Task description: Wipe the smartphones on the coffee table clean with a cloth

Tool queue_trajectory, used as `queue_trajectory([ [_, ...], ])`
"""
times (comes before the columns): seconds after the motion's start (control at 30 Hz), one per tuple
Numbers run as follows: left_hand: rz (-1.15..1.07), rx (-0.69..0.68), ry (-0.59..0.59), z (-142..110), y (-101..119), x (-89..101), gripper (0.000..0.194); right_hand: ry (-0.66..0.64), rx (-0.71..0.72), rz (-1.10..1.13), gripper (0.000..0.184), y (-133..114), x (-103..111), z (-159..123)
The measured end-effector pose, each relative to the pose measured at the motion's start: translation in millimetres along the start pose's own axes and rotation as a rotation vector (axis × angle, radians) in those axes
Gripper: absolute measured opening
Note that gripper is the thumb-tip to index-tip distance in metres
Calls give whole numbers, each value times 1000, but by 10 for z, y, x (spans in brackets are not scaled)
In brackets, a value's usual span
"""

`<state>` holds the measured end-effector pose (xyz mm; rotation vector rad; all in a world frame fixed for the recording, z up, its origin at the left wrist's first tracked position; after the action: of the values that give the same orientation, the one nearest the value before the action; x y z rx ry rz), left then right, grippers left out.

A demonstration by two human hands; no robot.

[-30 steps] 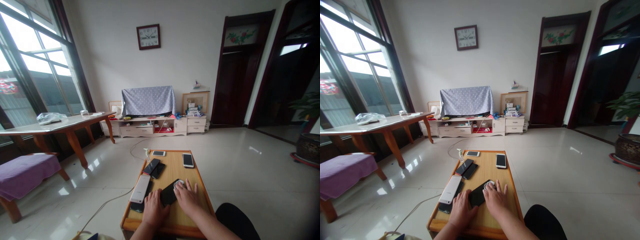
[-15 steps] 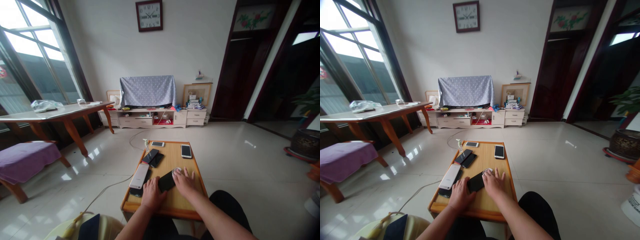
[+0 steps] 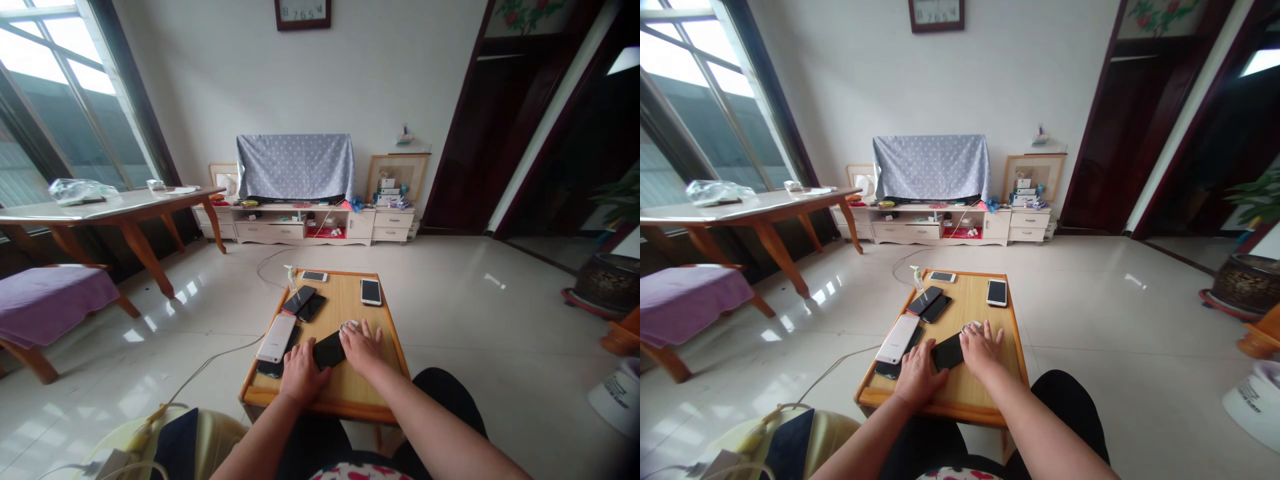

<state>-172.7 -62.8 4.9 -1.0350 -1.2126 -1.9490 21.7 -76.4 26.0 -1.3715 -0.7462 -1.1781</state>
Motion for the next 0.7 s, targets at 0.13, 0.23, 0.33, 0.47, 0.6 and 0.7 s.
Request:
queue_trajectory([
  [0.13,-8,-12,18,8,-20,-34,75,-91,219,29,51,-257,-116,-56],
  [0.23,6,-1,59,10,-43,-68,69,-155,356,59,50,-434,-120,-192],
  [0.33,-7,16,62,26,-75,-100,72,-177,423,83,49,-409,-15,-308],
  [0.47,-60,29,25,69,-111,-117,89,-170,460,95,49,-253,122,-382],
  [0.6,-72,55,15,101,-111,-82,89,-163,445,84,49,-300,76,-296],
  [0.7,-77,43,20,104,-92,-47,84,-138,419,98,49,-435,-42,-144],
])
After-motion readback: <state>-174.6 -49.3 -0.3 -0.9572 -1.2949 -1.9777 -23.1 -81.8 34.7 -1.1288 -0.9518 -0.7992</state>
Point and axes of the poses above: each hand's wrist, its own z-axis towards the middle knuckle, its own x-axis out of the back of the hand, y = z × x, the point moved 1 cm from there along z, towards the middle knuckle, and after that the axes turned 9 degrees about y, right-handed, at the moved point
